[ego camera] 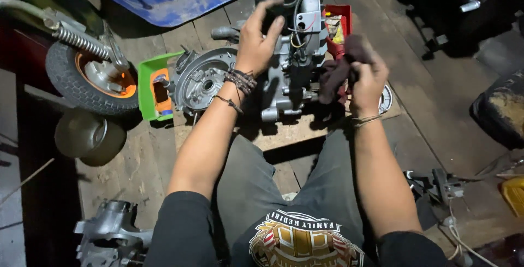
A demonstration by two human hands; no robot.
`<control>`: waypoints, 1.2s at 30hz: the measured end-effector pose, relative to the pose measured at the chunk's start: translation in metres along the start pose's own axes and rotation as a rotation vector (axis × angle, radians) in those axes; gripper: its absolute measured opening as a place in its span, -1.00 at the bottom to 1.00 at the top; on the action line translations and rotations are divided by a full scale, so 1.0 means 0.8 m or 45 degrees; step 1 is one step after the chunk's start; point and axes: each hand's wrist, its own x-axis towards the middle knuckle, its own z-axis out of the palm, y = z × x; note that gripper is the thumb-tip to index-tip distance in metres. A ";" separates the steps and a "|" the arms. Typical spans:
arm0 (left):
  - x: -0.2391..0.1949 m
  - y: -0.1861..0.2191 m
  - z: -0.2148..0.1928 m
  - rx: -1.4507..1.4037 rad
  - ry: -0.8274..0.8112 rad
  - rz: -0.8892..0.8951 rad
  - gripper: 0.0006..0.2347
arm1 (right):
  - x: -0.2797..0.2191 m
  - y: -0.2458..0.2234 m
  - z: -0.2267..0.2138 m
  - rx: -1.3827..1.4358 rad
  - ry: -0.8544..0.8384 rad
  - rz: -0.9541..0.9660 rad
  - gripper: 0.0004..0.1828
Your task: Inspecting, cleaning, and assembling a motorcycle engine block assembly.
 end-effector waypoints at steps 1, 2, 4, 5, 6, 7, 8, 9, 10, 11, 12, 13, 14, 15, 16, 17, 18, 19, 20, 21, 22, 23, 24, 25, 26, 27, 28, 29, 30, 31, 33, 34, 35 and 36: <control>0.001 0.005 -0.003 0.001 0.005 0.000 -0.74 | -0.003 -0.003 0.002 0.000 -0.004 -0.002 -0.62; 0.002 0.009 -0.007 -0.022 0.078 0.021 -0.75 | -0.005 -0.007 0.003 0.083 0.104 0.025 -0.60; 0.000 0.013 -0.011 -0.046 0.150 0.031 -0.76 | -0.016 -0.020 0.007 0.161 0.211 0.062 -0.59; 0.001 0.012 -0.012 -0.038 0.230 0.061 -0.77 | -0.020 -0.029 0.011 0.191 0.220 0.070 -0.62; 0.002 0.011 -0.013 -0.028 0.310 0.092 -0.77 | -0.025 -0.039 0.015 0.221 0.228 0.079 -0.65; 0.002 0.013 -0.015 -0.033 0.311 0.092 -0.77 | -0.027 -0.042 0.016 0.217 0.230 0.077 -0.65; 0.003 0.015 -0.017 -0.087 0.341 0.079 -0.79 | -0.029 -0.046 0.017 0.250 0.218 0.066 -0.63; 0.002 0.017 -0.018 -0.141 0.368 0.063 -0.80 | -0.031 -0.049 0.018 0.281 0.207 0.058 -0.61; 0.001 0.016 -0.018 -0.147 0.367 0.061 -0.80 | -0.032 -0.046 0.015 0.275 0.210 0.058 -0.61; 0.001 0.014 -0.018 -0.179 0.387 0.040 -0.81 | -0.032 -0.043 0.012 0.205 0.209 0.010 -0.61; 0.000 0.013 -0.017 -0.212 0.408 0.019 -0.81 | -0.032 -0.040 0.009 0.134 0.209 -0.038 -0.61; -0.001 0.014 -0.016 -0.218 0.402 0.018 -0.81 | -0.030 -0.040 0.006 0.131 0.216 -0.036 -0.61; -0.001 0.014 -0.015 -0.220 0.402 0.019 -0.81 | -0.027 -0.039 0.002 0.091 0.199 -0.142 -0.60; -0.001 0.014 -0.012 -0.224 0.402 0.023 -0.80 | -0.024 -0.039 -0.003 0.049 0.184 -0.250 -0.57; -0.002 0.018 -0.011 -0.232 0.396 0.023 -0.80 | -0.016 -0.033 -0.013 0.044 0.191 -0.250 -0.57; -0.002 0.021 -0.009 -0.224 0.380 0.021 -0.81 | -0.007 -0.026 -0.022 0.068 0.207 -0.258 -0.54; -0.002 0.023 -0.008 -0.217 0.363 0.019 -0.81 | 0.003 -0.019 -0.032 0.091 0.223 -0.266 -0.50; -0.001 0.031 -0.007 -0.222 0.356 0.017 -0.81 | 0.022 -0.013 -0.042 0.087 0.231 -0.263 -0.50; 0.000 0.039 -0.006 -0.190 0.341 0.092 -0.81 | 0.042 -0.006 -0.053 0.119 0.161 -0.303 -0.53; -0.002 0.047 -0.003 -0.161 0.321 0.160 -0.82 | 0.057 0.001 -0.067 0.149 0.095 -0.337 -0.55; -0.004 0.059 -0.003 -0.169 0.308 0.152 -0.82 | 0.075 -0.002 -0.073 0.140 0.105 -0.326 -0.55; -0.004 0.070 -0.001 -0.129 0.255 0.191 -0.81 | 0.094 -0.005 -0.081 0.036 0.035 -0.290 -0.56; -0.003 0.081 0.000 -0.089 0.201 0.231 -0.81 | 0.114 -0.008 -0.089 -0.067 -0.035 -0.252 -0.56; -0.003 0.083 0.007 -0.095 0.192 0.225 -0.81 | 0.123 -0.001 -0.091 -0.072 -0.027 -0.244 -0.56; -0.002 0.086 0.013 -0.076 0.130 0.273 -0.82 | 0.132 0.006 -0.094 -0.100 -0.097 -0.176 -0.59; 0.003 0.088 0.020 -0.059 0.069 0.331 -0.82 | 0.145 0.013 -0.096 -0.126 -0.164 -0.117 -0.62; 0.006 0.098 0.024 -0.067 0.062 0.335 -0.82 | 0.153 0.021 -0.097 -0.130 -0.153 -0.117 -0.62; 0.005 0.110 0.027 -0.079 -0.011 0.364 -0.80 | 0.159 0.030 -0.098 -0.165 -0.263 -0.018 -0.66; 0.004 0.122 0.030 -0.093 -0.084 0.393 -0.79 | 0.163 0.040 -0.099 -0.199 -0.372 0.082 -0.70; 0.007 0.118 0.038 -0.096 -0.092 0.391 -0.79 | 0.166 0.049 -0.097 -0.198 -0.365 0.087 -0.70; 0.007 0.112 0.057 0.178 -0.201 0.562 -0.74 | 0.161 0.069 -0.100 -0.261 -0.577 0.292 -0.76; 0.005 0.112 0.062 0.163 -0.217 0.555 -0.74 | 0.148 0.077 -0.100 -0.264 -0.562 0.311 -0.76; 0.008 0.112 0.068 0.183 -0.227 0.583 -0.72 | 0.141 0.083 -0.099 -0.468 -0.827 0.445 -0.71; 0.011 0.112 0.073 0.204 -0.236 0.612 -0.70 | 0.133 0.089 -0.098 -0.669 -1.093 0.582 -0.65</control>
